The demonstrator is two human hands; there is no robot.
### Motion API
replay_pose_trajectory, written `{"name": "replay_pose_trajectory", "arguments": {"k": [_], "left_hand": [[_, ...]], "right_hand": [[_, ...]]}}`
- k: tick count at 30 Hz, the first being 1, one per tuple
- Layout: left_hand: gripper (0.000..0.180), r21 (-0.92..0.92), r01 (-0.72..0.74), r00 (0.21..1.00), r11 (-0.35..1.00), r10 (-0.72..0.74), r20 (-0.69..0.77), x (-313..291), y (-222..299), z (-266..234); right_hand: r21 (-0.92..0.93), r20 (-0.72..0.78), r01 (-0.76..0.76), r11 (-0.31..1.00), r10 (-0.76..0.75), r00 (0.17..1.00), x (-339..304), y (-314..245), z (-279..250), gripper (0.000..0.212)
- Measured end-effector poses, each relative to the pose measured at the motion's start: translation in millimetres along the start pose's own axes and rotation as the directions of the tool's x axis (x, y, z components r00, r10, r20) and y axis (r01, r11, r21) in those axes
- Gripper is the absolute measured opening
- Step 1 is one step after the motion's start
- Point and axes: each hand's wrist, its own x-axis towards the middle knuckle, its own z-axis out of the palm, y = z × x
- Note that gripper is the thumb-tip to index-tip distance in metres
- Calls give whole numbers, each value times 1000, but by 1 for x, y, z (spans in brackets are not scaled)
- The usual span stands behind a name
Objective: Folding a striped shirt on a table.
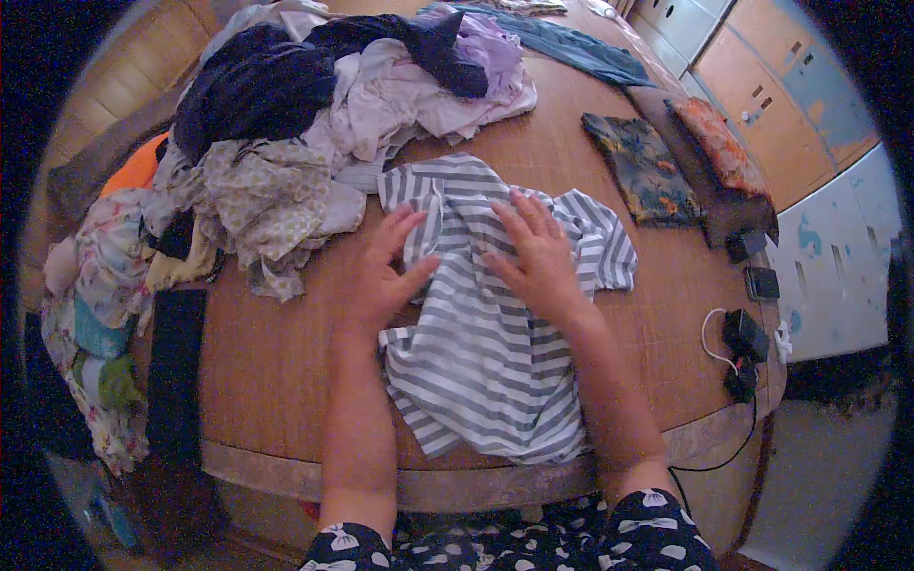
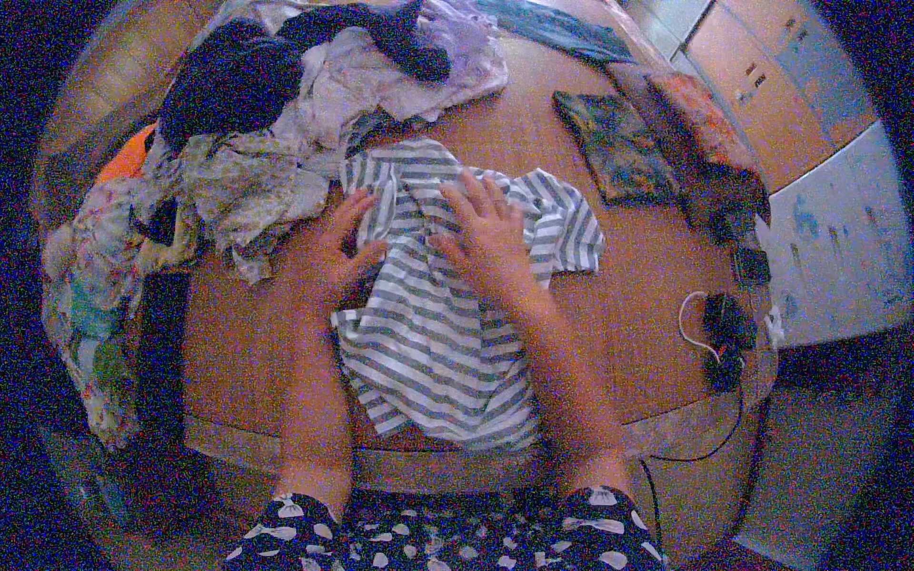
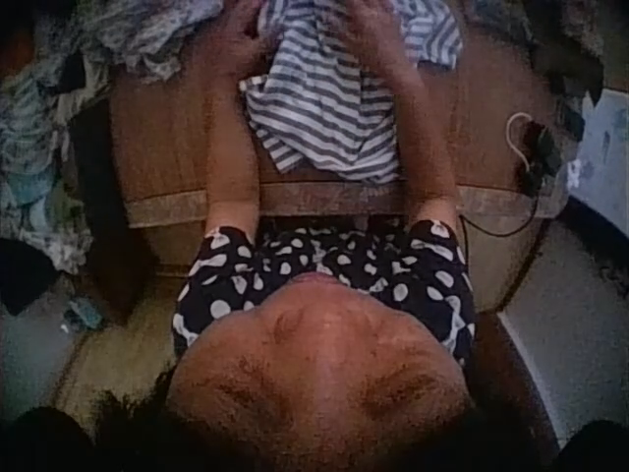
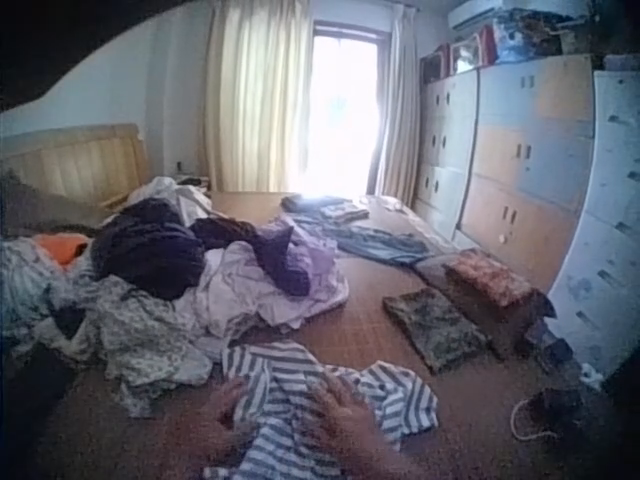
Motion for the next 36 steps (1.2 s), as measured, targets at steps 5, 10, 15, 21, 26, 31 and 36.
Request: {"name": "replay_pose_trajectory", "arguments": {"k": [5, 10, 15, 21, 26, 31, 36], "left_hand": [[62, 253, -295, 948, 921, 249, 199, -3, -2, 15], [66, 200, -511, 859, 836, 488, 155, -3, -6, 44], [65, 103, -385, 922, 917, 375, 100, -3, -32, 54], [53, 76, -419, 906, 905, 411, 101, 1, -46, 46], [40, -47, -436, 900, 899, 437, 3, 12, -46, 56], [29, -76, -393, 916, 916, 384, -115, 5, -52, 50], [22, -38, -326, 936, 945, 317, -155, 5, -47, 46]], "right_hand": [[-203, 335, 29, 979, 42, 941, -16, -9, 33, 64], [-74, 343, 144, 987, -110, 933, -15, -9, 40, 58], [103, 234, 63, 993, -86, 968, -4, 11, 55, 49], [197, -36, -338, 920, 351, 936, 35, 57, 45, 35], [-277, 86, -110, 954, 139, 987, 63, 90, 44, 27], [-254, 333, -113, 961, 196, 922, 70, 73, 18, 17], [-501, 203, -195, 843, 333, 921, 79, 97, -16, 10]]}}
